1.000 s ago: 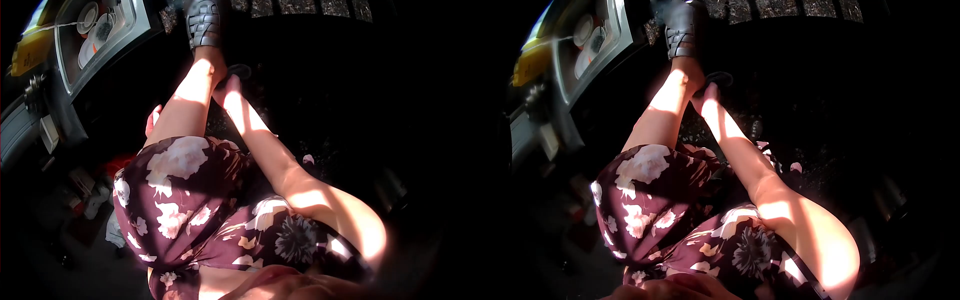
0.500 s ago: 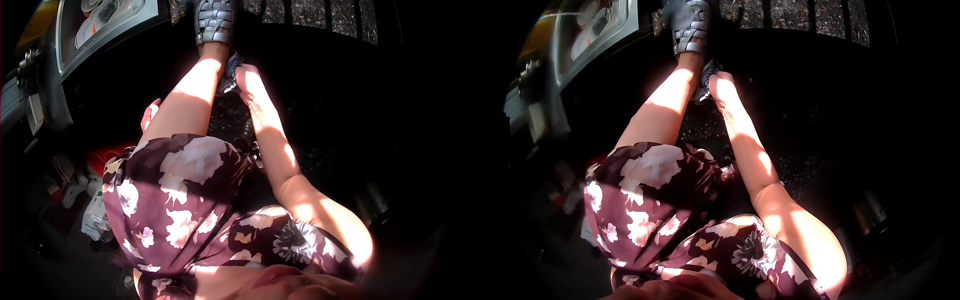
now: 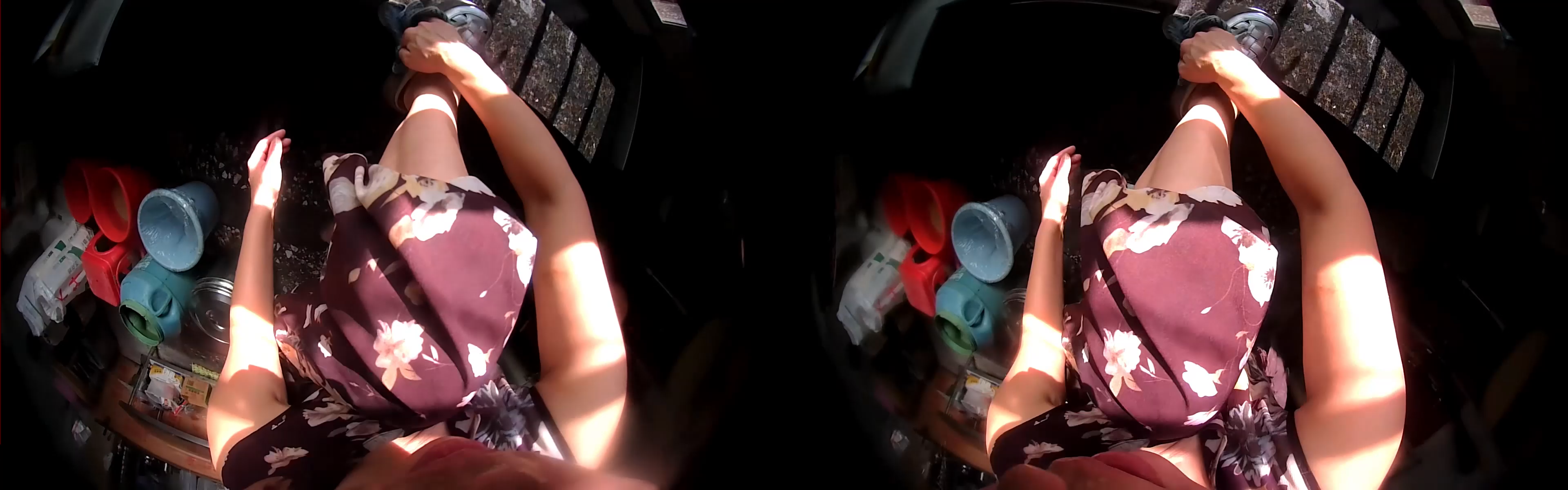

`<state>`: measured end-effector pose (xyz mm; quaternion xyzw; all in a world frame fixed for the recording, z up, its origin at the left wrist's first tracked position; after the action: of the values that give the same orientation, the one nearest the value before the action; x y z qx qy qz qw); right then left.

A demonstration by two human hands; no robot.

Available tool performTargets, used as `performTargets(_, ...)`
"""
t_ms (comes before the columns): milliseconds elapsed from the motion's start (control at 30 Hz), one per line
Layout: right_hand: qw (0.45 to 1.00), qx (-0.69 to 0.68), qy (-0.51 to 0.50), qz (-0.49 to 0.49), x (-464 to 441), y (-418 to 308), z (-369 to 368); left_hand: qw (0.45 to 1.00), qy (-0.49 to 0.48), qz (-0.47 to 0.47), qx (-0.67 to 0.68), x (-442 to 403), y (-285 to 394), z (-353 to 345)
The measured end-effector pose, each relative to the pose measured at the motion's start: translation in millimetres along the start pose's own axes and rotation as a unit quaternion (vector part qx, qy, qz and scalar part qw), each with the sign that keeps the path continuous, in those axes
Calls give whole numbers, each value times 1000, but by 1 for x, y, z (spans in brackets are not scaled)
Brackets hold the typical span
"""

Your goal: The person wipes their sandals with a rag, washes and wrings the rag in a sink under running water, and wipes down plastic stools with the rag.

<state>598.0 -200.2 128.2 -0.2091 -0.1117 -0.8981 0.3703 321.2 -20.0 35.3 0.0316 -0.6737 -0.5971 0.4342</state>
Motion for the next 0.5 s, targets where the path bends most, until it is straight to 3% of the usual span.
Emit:
performTargets(67,988,22,-47,148,18,-42,-26,1000,8,-14,23,17,-5,28)
performTargets(100,990,14,-97,98,28,-49,-20,999,11,-35,30,20,-15,44)
performTargets(167,976,-39,-187,101,28,-56,-40,999,30,-28,30,31,-34,74)
performTargets(200,978,-34,-181,100,25,-53,-44,999,46,-22,-5,39,-32,84)
performTargets(267,976,-72,-139,150,17,-55,-40,997,67,-20,-38,44,-46,103)
performTargets(367,984,-62,87,145,2,-6,15,993,91,-2,-71,54,-44,116)
performTargets(433,979,-111,148,86,-9,30,40,990,98,2,-106,62,-44,122)
performTargets(500,959,-76,257,96,-26,33,25,990,80,4,-119,61,-55,125)
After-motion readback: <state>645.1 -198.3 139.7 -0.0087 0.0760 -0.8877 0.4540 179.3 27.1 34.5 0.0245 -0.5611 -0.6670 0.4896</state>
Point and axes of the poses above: each hand's wrist, its own x-axis away from the middle knuckle, its own z-axis out of the back of the hand, y = z × x, the point moved 8 cm from there along -x, towards the middle knuckle, and after that the axes turned 8 degrees about y, right-handed, at the moved point
